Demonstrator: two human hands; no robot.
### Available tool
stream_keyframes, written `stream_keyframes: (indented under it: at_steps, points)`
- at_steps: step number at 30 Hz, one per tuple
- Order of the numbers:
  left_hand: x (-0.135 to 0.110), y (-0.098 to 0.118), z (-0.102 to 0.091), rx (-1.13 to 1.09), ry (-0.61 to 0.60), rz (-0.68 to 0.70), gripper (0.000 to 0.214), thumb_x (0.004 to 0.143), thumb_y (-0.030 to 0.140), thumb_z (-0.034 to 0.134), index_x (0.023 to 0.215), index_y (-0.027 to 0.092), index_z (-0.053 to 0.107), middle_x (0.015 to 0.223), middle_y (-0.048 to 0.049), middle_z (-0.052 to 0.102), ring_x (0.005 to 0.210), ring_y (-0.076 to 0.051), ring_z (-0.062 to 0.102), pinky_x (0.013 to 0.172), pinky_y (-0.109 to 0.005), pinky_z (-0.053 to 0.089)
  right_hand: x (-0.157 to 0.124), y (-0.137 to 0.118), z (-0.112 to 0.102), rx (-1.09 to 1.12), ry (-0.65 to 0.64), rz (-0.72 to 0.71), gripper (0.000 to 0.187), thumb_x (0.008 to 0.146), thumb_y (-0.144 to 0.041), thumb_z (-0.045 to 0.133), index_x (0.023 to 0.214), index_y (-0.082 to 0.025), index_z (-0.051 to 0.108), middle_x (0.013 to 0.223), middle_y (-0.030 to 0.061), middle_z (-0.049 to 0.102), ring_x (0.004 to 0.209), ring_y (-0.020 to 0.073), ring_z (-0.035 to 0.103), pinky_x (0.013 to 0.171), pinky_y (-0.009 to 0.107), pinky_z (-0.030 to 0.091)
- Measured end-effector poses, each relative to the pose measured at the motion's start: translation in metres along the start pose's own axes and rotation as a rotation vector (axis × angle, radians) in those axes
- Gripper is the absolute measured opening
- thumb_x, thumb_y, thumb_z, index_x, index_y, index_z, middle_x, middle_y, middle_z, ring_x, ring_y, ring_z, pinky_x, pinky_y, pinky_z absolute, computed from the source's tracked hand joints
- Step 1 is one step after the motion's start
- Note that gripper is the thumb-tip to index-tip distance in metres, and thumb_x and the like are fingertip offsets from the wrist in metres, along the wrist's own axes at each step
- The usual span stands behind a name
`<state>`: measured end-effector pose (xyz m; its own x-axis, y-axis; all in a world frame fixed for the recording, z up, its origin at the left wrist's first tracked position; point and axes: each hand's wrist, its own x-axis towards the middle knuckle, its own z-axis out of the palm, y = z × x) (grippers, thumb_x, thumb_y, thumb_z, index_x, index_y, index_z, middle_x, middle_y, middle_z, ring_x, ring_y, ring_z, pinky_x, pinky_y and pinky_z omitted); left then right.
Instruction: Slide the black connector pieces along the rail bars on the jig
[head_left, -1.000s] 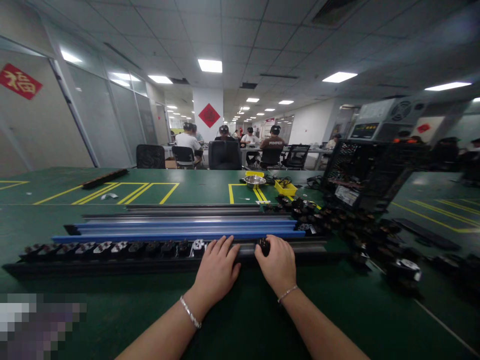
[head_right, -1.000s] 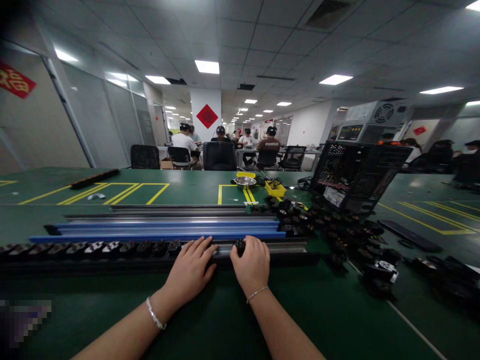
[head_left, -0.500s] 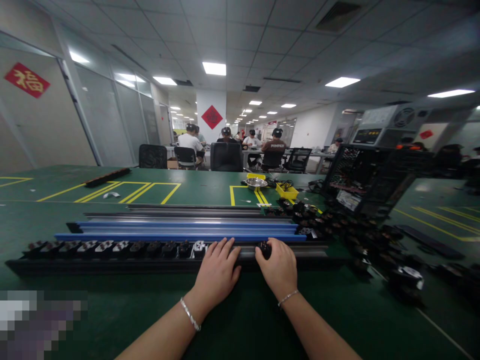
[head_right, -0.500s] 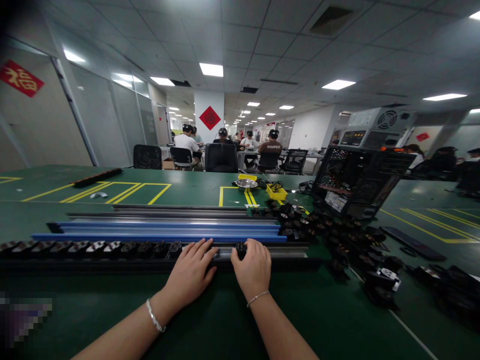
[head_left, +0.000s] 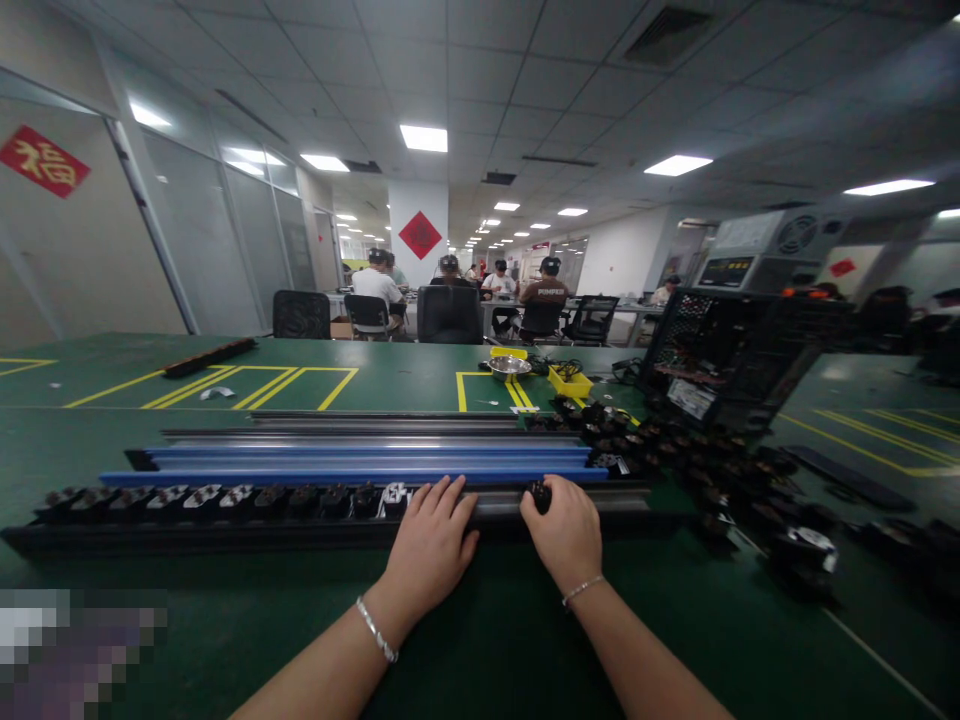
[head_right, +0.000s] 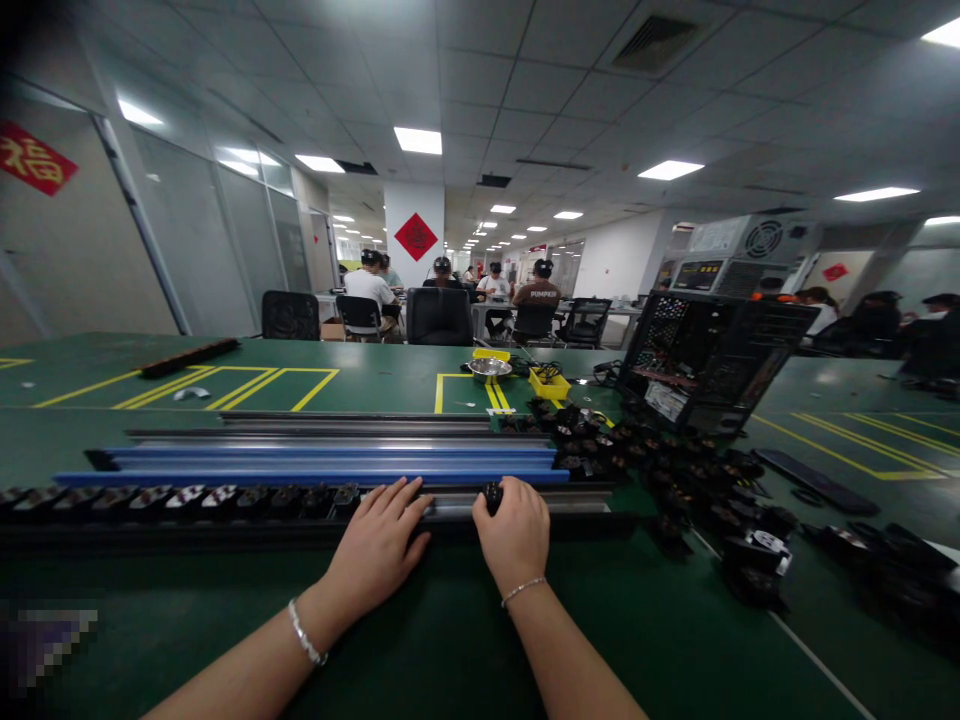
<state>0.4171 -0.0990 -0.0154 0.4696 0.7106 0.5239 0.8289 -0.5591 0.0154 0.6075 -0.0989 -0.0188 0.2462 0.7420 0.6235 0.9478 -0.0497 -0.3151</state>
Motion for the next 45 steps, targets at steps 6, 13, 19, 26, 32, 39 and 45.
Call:
stream_keyframes:
  at_steps: [6,13,19,26,32,39,45]
  points:
    - [-0.001,-0.002,0.0,-0.002,0.003,0.005,0.038,0.084,0.034,0.047,0.12,0.025,0.052,0.133,-0.0057,0.049,0.123,-0.025,0.041,0.103,-0.045,0.031,0.012,0.027,-0.016,-0.095,-0.051,0.118,0.021,0.073,-0.034,0.048,0.082,-0.017,0.057,0.084,0.0082,0.063,0.085,0.0214,0.055,0.079,0.032,0.037]
    - [-0.002,-0.003,0.001,-0.003,0.014,0.018,0.038,0.084,0.034,0.048,0.12,0.025,0.052,0.133,-0.006,0.049,0.123,-0.025,0.042,0.103,-0.045,0.032,0.028,0.07,-0.034,-0.249,-0.087,0.313,0.025,0.07,-0.038,0.047,0.081,-0.018,0.059,0.081,0.0085,0.062,0.083,0.0232,0.055,0.073,0.033,0.038]
    - [-0.002,-0.002,0.0,-0.012,0.015,0.021,0.037,0.084,0.032,0.047,0.12,0.025,0.052,0.132,-0.0063,0.049,0.123,-0.025,0.042,0.103,-0.046,0.032,0.033,0.094,-0.042,-0.289,-0.069,0.355,0.028,0.071,-0.041,0.045,0.081,-0.019,0.06,0.082,0.009,0.062,0.083,0.0249,0.055,0.07,0.034,0.039]
    - [-0.002,-0.002,-0.001,-0.011,0.027,0.024,0.035,0.084,0.032,0.048,0.118,0.025,0.053,0.132,-0.0063,0.049,0.123,-0.025,0.042,0.103,-0.045,0.032,0.035,0.112,-0.042,-0.171,-0.071,0.462,0.039,0.07,-0.046,0.044,0.093,-0.019,0.061,0.093,0.011,0.063,0.083,0.0258,0.057,0.067,0.034,0.042]
    - [-0.002,-0.002,0.0,-0.001,0.009,0.025,0.03,0.084,0.032,0.048,0.112,0.023,0.056,0.133,-0.0067,0.049,0.123,-0.026,0.042,0.103,-0.046,0.032,0.037,0.125,-0.042,-0.122,-0.052,0.559,0.045,0.07,-0.047,0.046,0.101,-0.018,0.059,0.09,0.0124,0.063,0.078,0.0253,0.058,0.069,0.035,0.043]
    - [-0.003,-0.002,0.0,0.003,0.005,0.038,0.021,0.085,0.03,0.047,0.099,0.02,0.059,0.133,-0.0078,0.048,0.124,-0.026,0.041,0.102,-0.047,0.032,0.041,0.148,-0.04,-0.086,-0.005,0.65,0.046,0.069,-0.048,0.047,0.102,-0.017,0.059,0.086,0.0128,0.064,0.073,0.026,0.057,0.066,0.035,0.042]
    - [-0.003,-0.003,0.0,0.003,0.003,0.035,0.019,0.085,0.03,0.048,0.096,0.02,0.059,0.133,-0.0079,0.048,0.124,-0.026,0.041,0.102,-0.047,0.032,0.038,0.164,-0.043,-0.083,0.118,0.661,0.047,0.072,-0.042,0.044,0.109,-0.017,0.059,0.095,0.0129,0.063,0.083,0.0272,0.057,0.072,0.037,0.042]
